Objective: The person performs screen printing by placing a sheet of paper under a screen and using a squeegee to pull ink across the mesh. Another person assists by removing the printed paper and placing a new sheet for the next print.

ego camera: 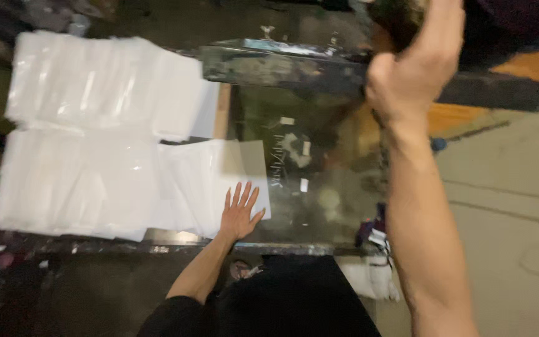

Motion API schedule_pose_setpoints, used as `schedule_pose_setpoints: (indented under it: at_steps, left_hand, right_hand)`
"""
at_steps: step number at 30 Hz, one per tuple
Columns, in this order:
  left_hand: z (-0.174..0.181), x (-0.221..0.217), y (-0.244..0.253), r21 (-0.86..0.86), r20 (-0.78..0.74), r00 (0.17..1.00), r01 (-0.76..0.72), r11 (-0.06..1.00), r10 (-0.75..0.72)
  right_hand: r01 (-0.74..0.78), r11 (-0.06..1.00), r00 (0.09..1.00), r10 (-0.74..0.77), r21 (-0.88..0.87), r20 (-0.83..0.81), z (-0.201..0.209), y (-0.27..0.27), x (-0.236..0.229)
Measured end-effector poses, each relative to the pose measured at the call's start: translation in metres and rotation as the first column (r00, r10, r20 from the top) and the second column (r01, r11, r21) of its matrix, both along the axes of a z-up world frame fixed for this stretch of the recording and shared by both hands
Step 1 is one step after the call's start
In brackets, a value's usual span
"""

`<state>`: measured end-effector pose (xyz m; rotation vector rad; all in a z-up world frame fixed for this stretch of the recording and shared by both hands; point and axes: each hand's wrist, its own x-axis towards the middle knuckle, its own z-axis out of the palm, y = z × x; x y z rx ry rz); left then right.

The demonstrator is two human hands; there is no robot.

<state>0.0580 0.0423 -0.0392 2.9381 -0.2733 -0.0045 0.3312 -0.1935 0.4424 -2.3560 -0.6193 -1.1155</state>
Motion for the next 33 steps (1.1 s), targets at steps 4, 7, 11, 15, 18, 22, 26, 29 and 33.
schedule_pose_setpoints:
  at_steps: [4, 7, 11, 15, 18, 22, 26, 29, 33]
  left_hand:
    - [0.031, 0.065, -0.054, -0.181, -0.237, 0.968, 0.037, 0.983, -0.080]
    - [0.025, 0.090, -0.079, -0.135, -0.162, 0.974, 0.135, 0.982, -0.156]
    - [0.028, 0.105, -0.083, -0.167, -0.261, 0.956, 0.091, 0.982, -0.133]
    - [0.025, 0.111, -0.083, -0.181, -0.238, 0.960, 0.106, 0.978, -0.148]
    - [0.028, 0.114, -0.087, -0.229, -0.215, 0.967, 0.086, 0.970, -0.137]
    - [0.038, 0.116, -0.088, -0.255, -0.286, 0.947, 0.073, 0.964, -0.147]
    - [0.050, 0.117, -0.080, -0.363, -0.231, 0.955, 0.094, 0.927, -0.187]
    - [0.092, 0.100, -0.066, -0.602, -0.065, 0.996, 0.014, 0.798, -0.066]
    - [0.208, 0.022, -0.042, -0.995, -0.081, 0.926, -0.096, 0.024, 0.370]
  right_hand:
    - [0.033, 0.999, 0.997, -0.033, 0.000, 0.066, 0.001, 0.001, -0.001]
    - [0.072, 0.997, 0.997, -0.072, -0.003, 0.010, 0.003, 0.003, -0.007]
    - [0.064, 0.998, 0.998, -0.064, 0.019, -0.005, 0.003, 0.004, -0.011]
    - [0.051, 0.999, 0.998, -0.051, 0.019, 0.021, 0.003, 0.006, -0.010]
    - [0.047, 0.999, 0.998, -0.047, 0.002, 0.034, 0.000, 0.003, -0.009]
    - [0.064, 0.998, 0.997, -0.064, 0.000, 0.032, 0.001, 0.004, -0.010]
    - [0.060, 0.998, 0.997, -0.061, 0.011, 0.055, -0.013, -0.003, -0.008]
    - [-0.023, 0.997, 0.999, 0.020, 0.067, 0.051, -0.029, -0.009, -0.031]
    - [-0.171, 0.978, 0.981, 0.157, 0.120, 0.116, -0.087, -0.009, -0.102]
